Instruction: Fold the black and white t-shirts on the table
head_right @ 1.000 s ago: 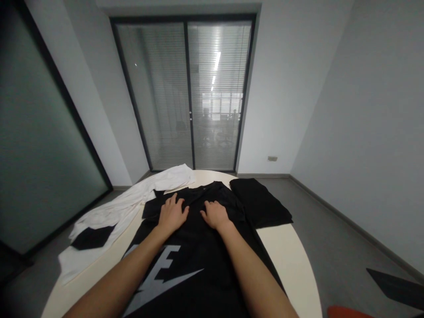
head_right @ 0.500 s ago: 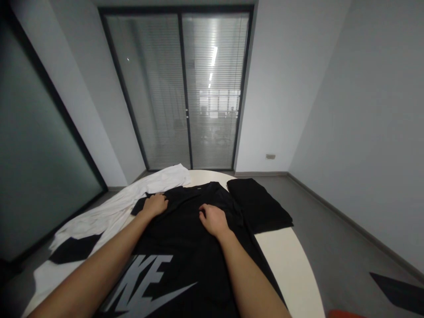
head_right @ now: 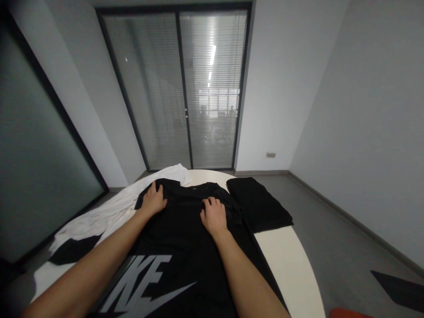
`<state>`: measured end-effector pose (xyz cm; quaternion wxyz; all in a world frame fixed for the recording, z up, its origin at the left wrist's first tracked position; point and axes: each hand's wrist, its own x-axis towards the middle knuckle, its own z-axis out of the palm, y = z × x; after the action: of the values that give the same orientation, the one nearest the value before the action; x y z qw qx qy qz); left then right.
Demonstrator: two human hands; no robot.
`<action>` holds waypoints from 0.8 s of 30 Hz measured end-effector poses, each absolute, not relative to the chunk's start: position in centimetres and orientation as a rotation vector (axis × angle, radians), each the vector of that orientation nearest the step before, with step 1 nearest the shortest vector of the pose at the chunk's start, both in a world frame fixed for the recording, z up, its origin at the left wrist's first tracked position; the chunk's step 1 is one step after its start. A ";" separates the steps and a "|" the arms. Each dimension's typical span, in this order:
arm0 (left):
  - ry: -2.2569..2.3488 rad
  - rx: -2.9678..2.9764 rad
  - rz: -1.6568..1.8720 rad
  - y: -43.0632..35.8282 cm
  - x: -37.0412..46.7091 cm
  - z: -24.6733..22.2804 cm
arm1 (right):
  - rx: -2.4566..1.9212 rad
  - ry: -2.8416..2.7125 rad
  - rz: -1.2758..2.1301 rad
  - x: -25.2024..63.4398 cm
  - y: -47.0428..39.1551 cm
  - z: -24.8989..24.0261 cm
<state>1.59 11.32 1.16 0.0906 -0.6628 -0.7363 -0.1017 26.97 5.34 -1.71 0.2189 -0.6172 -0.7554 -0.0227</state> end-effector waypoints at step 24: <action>-2.044 -2.349 -0.368 3.5 4.9 -4.1 | -1.462 -0.786 0.516 39.3 10.6 2.1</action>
<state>4.90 3.49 -4.11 0.0033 -0.7492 -0.6518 -0.1173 39.34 10.59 2.07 0.6456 -0.6423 -0.3452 0.2269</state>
